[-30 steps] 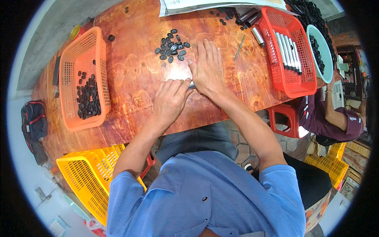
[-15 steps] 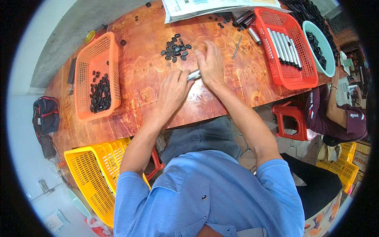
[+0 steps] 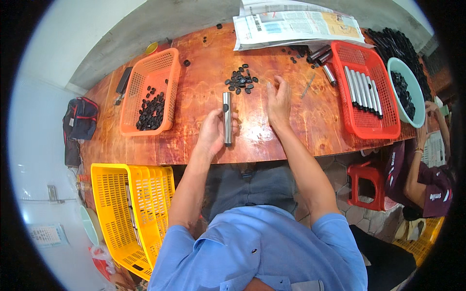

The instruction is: The person repeatedly picks small black circular pieces from a table and inserts them into a silver cylindrical tube, then places the tube into a red basket. The person continues this process throughout the clip.

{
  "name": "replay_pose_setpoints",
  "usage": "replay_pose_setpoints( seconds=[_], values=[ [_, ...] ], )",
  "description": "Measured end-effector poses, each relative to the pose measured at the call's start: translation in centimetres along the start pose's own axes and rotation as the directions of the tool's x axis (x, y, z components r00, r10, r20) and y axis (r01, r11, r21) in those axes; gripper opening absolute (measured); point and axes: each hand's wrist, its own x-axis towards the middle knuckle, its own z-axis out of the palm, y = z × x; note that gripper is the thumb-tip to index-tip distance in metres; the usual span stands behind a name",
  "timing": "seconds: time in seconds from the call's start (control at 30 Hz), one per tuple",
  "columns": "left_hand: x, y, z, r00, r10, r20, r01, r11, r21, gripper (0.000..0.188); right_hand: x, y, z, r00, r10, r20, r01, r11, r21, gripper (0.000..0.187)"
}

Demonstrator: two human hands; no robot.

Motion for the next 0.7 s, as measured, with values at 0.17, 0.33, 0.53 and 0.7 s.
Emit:
replay_pose_setpoints(
  seconds=[0.17, 0.33, 0.53, 0.7],
  values=[
    [-0.6, -0.2, -0.7, 0.999, 0.039, -0.026, -0.039, 0.999, 0.009, 0.040, 0.2, 0.3, 0.1, 0.999, 0.012, 0.035, -0.012, 1.000, 0.009, 0.049],
    [-0.3, 0.2, -2.0, 0.995, 0.092, -0.033, -0.088, 0.991, 0.098, 0.038, 0.2, 0.4, 0.0, 0.999, 0.009, 0.032, -0.009, 1.000, -0.006, 0.048],
    [0.9, 1.2, -3.5, 0.996, 0.065, 0.064, -0.068, 0.997, 0.048, 0.037, 0.6, 0.7, 0.0, 0.999, 0.004, 0.050, -0.002, 0.999, -0.037, 0.048],
    [2.1, 1.3, -4.5, 0.988, 0.049, 0.145, -0.058, 0.996, 0.063, 0.039, 0.4, -0.8, -0.4, 0.996, 0.042, 0.077, -0.031, 0.990, -0.135, 0.050]
  ],
)
